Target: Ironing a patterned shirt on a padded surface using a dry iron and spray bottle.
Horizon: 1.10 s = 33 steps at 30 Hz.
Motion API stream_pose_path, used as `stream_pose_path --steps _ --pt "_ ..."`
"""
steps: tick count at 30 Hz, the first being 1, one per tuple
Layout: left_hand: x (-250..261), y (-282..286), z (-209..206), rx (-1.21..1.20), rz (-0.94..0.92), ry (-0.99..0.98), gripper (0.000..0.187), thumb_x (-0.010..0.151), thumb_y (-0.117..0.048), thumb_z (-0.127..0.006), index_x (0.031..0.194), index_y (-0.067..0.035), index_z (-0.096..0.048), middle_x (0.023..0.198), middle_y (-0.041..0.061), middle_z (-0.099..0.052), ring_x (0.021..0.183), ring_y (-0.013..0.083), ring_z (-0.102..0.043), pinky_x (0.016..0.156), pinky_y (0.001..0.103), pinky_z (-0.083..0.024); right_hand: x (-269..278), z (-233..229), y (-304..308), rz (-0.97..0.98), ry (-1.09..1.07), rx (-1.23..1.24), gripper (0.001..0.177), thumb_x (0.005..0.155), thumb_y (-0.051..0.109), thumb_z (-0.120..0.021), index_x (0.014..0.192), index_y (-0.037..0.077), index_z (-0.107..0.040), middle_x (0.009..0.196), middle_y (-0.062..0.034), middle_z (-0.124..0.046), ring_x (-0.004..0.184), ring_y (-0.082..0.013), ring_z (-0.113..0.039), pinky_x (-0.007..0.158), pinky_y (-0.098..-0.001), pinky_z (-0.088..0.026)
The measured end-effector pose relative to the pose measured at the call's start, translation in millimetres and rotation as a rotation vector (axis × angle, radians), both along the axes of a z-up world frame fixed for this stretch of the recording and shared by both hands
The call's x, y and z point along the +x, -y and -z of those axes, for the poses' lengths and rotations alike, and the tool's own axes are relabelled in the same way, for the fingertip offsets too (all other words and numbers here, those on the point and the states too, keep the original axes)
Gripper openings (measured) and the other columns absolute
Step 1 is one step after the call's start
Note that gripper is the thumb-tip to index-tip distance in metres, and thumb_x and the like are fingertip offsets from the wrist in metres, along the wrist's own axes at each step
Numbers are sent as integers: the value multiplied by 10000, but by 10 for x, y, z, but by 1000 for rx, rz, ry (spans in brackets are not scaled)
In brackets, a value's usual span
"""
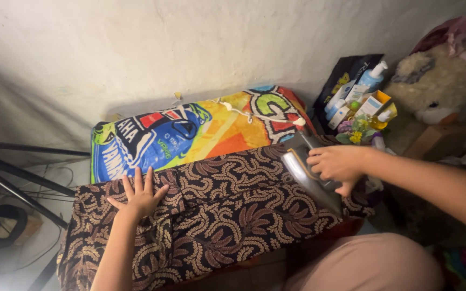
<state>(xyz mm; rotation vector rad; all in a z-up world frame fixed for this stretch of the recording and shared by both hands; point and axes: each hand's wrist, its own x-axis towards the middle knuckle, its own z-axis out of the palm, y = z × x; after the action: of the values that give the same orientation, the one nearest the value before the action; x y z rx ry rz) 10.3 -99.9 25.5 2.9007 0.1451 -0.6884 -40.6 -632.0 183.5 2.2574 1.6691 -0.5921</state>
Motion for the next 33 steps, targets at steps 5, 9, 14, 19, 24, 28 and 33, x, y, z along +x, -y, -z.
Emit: stream_pose_path --steps 5,9,14,19,24,28,33 --pt "-16 26 -62 -1 -2 -39 906 882 -810 -336 1606 -448 72 1698 -69 233 1547 287 263 1068 846 53 321 20 205 -41 61 -115 447 631 462 -777 662 17 -741 908 -133 -684 1084 -290 -578 1147 -459 -317" --pt "-20 54 -133 -18 -24 -42 896 889 -801 -338 1606 -449 68 1700 -62 235 1547 292 265 1078 835 54 651 -12 199 -75 159 -134 527 598 505 -806 742 1 -747 994 -153 -687 1111 -318 -582 1129 -465 -292" --pt "-54 63 -186 2 -3 -59 892 911 -788 -326 1613 -427 88 1698 -58 242 1544 293 270 1083 831 58 940 -141 -216 292 272 -161 462 794 541 -679 818 84 -742 853 -40 -692 971 -211 -616 915 -372 -508" --pt "-47 74 -262 -10 -10 -82 872 923 -782 -303 1610 -425 100 1693 -63 270 1537 282 290 1082 827 83 1173 242 -752 239 314 221 528 757 630 -701 803 110 -785 738 -90 -699 776 -264 -665 712 -419 -544" --pt "-100 86 -332 -20 -12 -87 867 936 -772 -301 1622 -403 82 1699 -51 266 1541 278 295 1076 831 98 1663 506 -1108 388 316 335 637 738 707 -686 768 76 -764 704 -107 -712 672 -235 -684 672 -374 -569" --pt "-91 64 -396 -36 -14 -104 866 939 -776 -285 1627 -401 82 1701 -52 261 1543 278 296 1091 822 101 2014 756 -1268 695 638 360 655 808 698 -699 865 48 -750 869 -136 -720 868 -268 -687 839 -433 -551" --pt "-98 50 -374 -39 0 -79 863 933 -783 -262 1628 -404 83 1706 -55 231 1553 292 276 1097 827 72 1739 1271 -1386 918 699 327 778 905 692 -584 1250 -4 -624 1224 -144 -666 1155 -290 -601 1072 -466 -465"
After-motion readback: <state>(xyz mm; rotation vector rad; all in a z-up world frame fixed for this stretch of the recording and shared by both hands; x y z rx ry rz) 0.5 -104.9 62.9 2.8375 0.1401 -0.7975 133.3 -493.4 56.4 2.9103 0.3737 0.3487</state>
